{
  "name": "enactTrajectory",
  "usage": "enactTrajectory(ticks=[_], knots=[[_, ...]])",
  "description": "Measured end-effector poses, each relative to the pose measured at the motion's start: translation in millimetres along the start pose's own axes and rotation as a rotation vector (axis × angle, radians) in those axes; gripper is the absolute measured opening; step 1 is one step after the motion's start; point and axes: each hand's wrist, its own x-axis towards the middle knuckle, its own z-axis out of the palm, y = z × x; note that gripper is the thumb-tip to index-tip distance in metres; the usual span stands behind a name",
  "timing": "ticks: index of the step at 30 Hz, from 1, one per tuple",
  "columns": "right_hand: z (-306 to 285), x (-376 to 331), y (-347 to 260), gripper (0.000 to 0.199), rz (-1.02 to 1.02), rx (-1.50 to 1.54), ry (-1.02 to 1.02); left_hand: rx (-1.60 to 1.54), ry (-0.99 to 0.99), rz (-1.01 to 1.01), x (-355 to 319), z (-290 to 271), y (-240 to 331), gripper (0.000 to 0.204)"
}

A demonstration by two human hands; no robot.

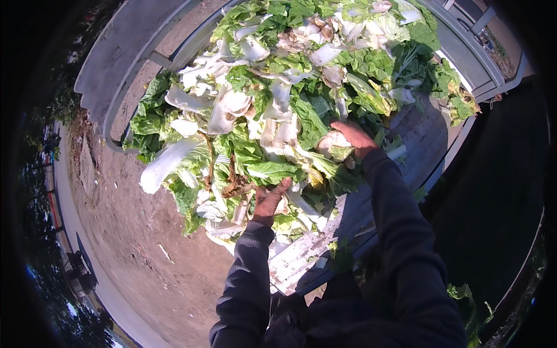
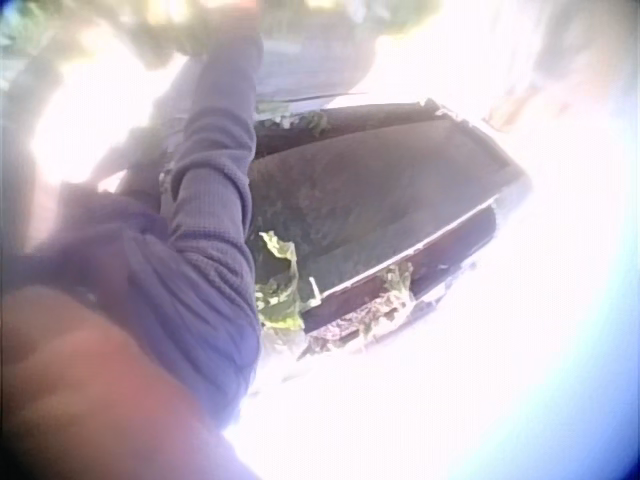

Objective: The person repeatedly picks up bunches of leafy vegetables from a metal cart and places them into a larger container. The person handles the vegetables by hand, lifting and transferring them in a repetitive manner.

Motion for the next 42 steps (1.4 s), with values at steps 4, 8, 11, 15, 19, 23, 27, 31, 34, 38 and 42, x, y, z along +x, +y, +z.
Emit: enactTrajectory(ticks=[4, 8, 11, 15, 19, 23, 27, 31, 34, 38, 42], knots=[[13.5, 3.8, -3.8, 0.04, -0.03, 0.065, 0.06, -0.281, -0.134, 0.114, 16.5, 13.7, -8.1, 0.089], [32.0, 5.0, -7.3, 0.039, -0.032, 0.209, -0.018, -0.34, -0.103, 0.195, 41.8, 38.0, -43.2, 0.054], [50.0, -4.9, -2.8, 0.041, -0.076, 0.145, 0.126, -0.202, -0.111, 0.313, 58.4, 36.4, -84.9, 0.046], [94.8, -40.7, 28.1, 0.018, 0.014, -0.043, 0.194, -0.647, -0.244, 0.201, 70.5, -6.2, -132.2, 0.029], [153.0, -91.3, 89.4, 0.012, -0.664, -0.745, 0.119, 0.133, -0.126, 0.669, 77.7, -51.4, -142.0, 0.035], [144.3, -104.0, 111.4, 0.016, -0.343, -1.05, 0.176, 0.235, -0.155, 0.638, 72.7, -51.3, -122.8, 0.039], [90.0, -123.4, 103.7, 0.021, -0.074, -0.355, 0.345, -0.622, -0.295, 0.202, 53.6, -43.6, -102.0, 0.04], [7.3, -156.2, 105.9, 0.03, -0.37, -1.226, 0.481, -0.813, -0.385, 0.099, 38.4, -54.1, -81.2, 0.029], [-33.1, -157.0, 120.4, 0.041, -0.415, -1.073, 0.611, -0.136, -0.279, 0.328, 34.1, -57.1, -63.3, 0.022], [-34.4, -144.9, 132.1, 0.071, -0.306, -0.725, 0.803, 0.611, 0.068, 0.379, 34.5, -47.3, -46.1, 0.034], [11.5, -144.2, 126.3, 0.077, -0.148, -0.626, 0.751, 0.835, 0.219, 0.613, 35.7, -28.0, -47.4, 0.051]])
